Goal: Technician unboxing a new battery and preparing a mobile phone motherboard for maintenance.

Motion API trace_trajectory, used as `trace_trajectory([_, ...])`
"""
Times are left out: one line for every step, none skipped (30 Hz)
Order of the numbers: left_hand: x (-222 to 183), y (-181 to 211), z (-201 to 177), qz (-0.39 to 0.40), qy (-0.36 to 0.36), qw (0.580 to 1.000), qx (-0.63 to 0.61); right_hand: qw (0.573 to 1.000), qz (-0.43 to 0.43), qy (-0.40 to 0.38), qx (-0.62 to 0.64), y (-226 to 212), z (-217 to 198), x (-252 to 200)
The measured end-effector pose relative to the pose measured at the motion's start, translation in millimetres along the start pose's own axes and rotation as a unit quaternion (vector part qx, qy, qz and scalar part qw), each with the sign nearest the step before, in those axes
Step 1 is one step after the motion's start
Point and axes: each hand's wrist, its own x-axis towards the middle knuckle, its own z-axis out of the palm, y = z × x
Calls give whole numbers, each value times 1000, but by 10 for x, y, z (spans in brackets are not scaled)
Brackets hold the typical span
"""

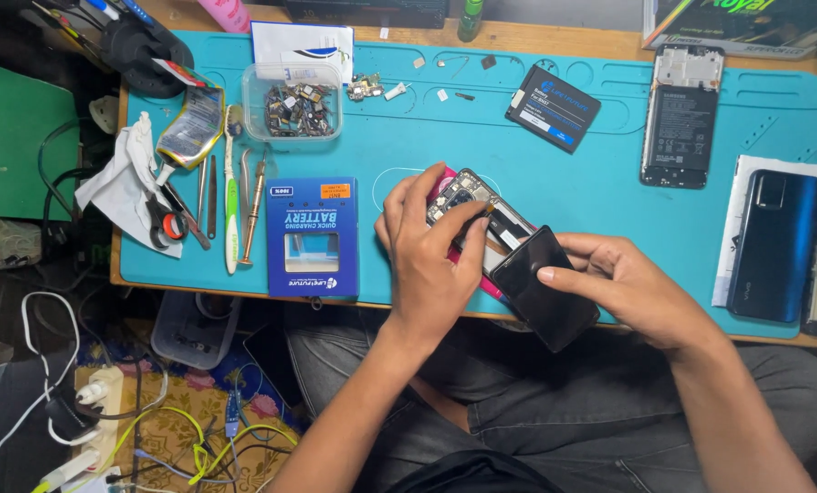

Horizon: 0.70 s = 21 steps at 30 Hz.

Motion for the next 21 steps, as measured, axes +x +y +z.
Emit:
trace_trajectory([1,8,-9,1,-1,1000,-1,1000,0,1,1,13,-10,-1])
trace_trajectory([-1,14,-23,-4,-1,1000,0,1000,-6,-10,8,23,-17,2])
trace_trajectory([-3,19,-38,-10,-1,1000,0,1000,-11,-20,15,33,-21,5])
trace_trajectory([-6,20,-50,-11,-2,1000,1,1000,-10,-21,16,31,-16,6])
trace_trajectory([-8,20,-61,-13,-3,1000,-1,1000,-17,-24,11,29,-10,7])
trace_trajectory([-2,24,-63,-14,-3,1000,-5,999,-24,-24,6,23,-14,8])
trace_trajectory([-2,31,-65,-13,-4,1000,-5,999,-24,-23,6,31,-21,-1])
trace_trajectory([4,36,-69,-16,-2,1000,-7,999,-39,-33,9,33,-27,-4])
trace_trajectory([10,41,-75,-19,1,1000,-9,998,-54,-43,11,34,-32,-7])
trace_trajectory([8,34,-72,-19,1,1000,-9,998,-53,-43,11,31,-37,-19])
trace_trajectory([5,26,-70,-22,2,1000,-13,998,-46,-46,18,28,-41,-32])
trace_trajectory([7,18,-68,-24,5,1000,-17,998,-39,-50,24,20,-47,-40])
trace_trajectory([14,17,-75,-25,5,1000,-17,998,-39,-50,23,45,-63,-37])
trace_trajectory([15,17,-82,-25,3,999,-23,999,-33,-36,11,75,-78,-36])
trace_trajectory([15,17,-88,-26,1,999,-29,999,-27,-22,-1,106,-92,-36])
trace_trajectory([19,13,-102,-27,1,999,-29,999,-26,-22,-2,125,-104,-37])
trace_trajectory([22,10,-115,-5,-12,999,-36,999,-34,-29,0,145,-117,-39])
trace_trajectory([25,8,-126,17,-25,999,-43,998,-42,-36,2,168,-132,-44])
trace_trajectory([32,-4,-113,17,-25,999,-44,999,-41,-35,2,160,-130,-47])
trace_trajectory([43,-17,-102,23,-35,999,-35,999,-32,-25,-10,152,-126,-51])
trace_trajectory([53,-28,-93,30,-44,998,-26,999,-22,-15,-21,142,-122,-56])
